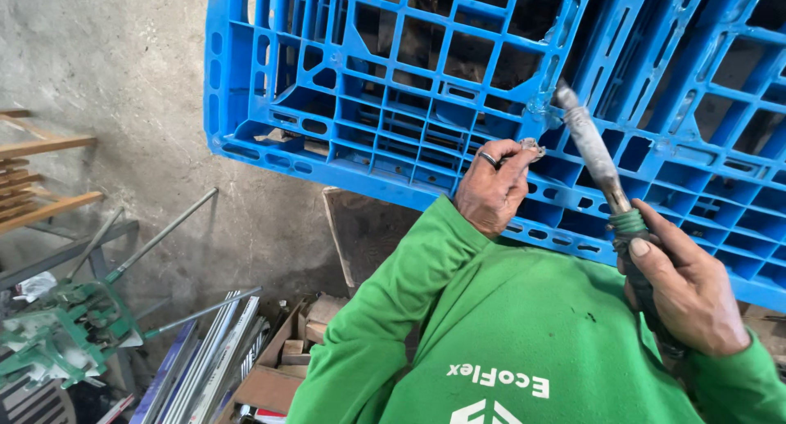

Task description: The person uses a soldering iron to melt and fuse small blue plastic pieces onto a damaged blue plastic crate. They repeatedly apply heat to the crate's grid structure, pressing the plastic pieces into place to repair or reinforce the crate.

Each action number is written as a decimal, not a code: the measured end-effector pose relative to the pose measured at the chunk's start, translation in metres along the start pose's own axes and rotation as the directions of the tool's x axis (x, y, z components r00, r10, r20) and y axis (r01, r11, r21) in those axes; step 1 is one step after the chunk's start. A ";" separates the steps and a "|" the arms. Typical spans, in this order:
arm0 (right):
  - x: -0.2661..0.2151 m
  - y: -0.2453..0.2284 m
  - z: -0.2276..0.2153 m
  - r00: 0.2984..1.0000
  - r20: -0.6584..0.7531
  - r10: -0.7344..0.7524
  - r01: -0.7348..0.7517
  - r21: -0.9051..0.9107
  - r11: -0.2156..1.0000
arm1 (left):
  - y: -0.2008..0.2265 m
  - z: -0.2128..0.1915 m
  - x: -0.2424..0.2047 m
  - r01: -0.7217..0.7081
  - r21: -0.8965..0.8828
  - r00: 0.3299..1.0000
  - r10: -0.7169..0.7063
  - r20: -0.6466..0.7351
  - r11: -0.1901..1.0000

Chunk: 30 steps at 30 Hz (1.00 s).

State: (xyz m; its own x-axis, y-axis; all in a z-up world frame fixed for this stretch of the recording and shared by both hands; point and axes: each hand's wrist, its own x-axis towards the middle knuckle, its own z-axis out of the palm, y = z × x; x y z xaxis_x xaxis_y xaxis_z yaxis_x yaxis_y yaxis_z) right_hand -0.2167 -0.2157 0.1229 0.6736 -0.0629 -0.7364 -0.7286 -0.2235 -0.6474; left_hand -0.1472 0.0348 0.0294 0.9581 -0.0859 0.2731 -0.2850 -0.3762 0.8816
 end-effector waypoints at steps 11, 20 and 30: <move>-0.030 0.065 -0.040 0.976 -0.086 -0.200 0.217 0.418 0.882 | 0.077 0.063 -0.014 0.304 -0.288 0.935 -0.226 0.272 0.908; -0.046 0.135 -0.165 0.951 -0.187 -0.247 0.309 0.488 0.816 | 0.117 0.186 -0.042 0.692 -0.667 0.680 -0.559 0.475 0.276; -0.037 0.206 -0.286 0.926 -0.271 -0.263 0.336 0.271 0.902 | 0.154 0.289 -0.114 0.699 -0.644 0.707 -0.435 0.557 0.311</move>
State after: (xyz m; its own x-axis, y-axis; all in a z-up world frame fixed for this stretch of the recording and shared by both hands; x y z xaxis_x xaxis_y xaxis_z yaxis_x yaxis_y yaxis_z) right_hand -0.3559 -0.5376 0.0732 0.8491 -0.2630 -0.4580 -0.4644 0.0413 -0.8847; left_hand -0.2921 -0.2802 0.0223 0.8169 -0.4107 -0.4051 0.5634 0.4173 0.7131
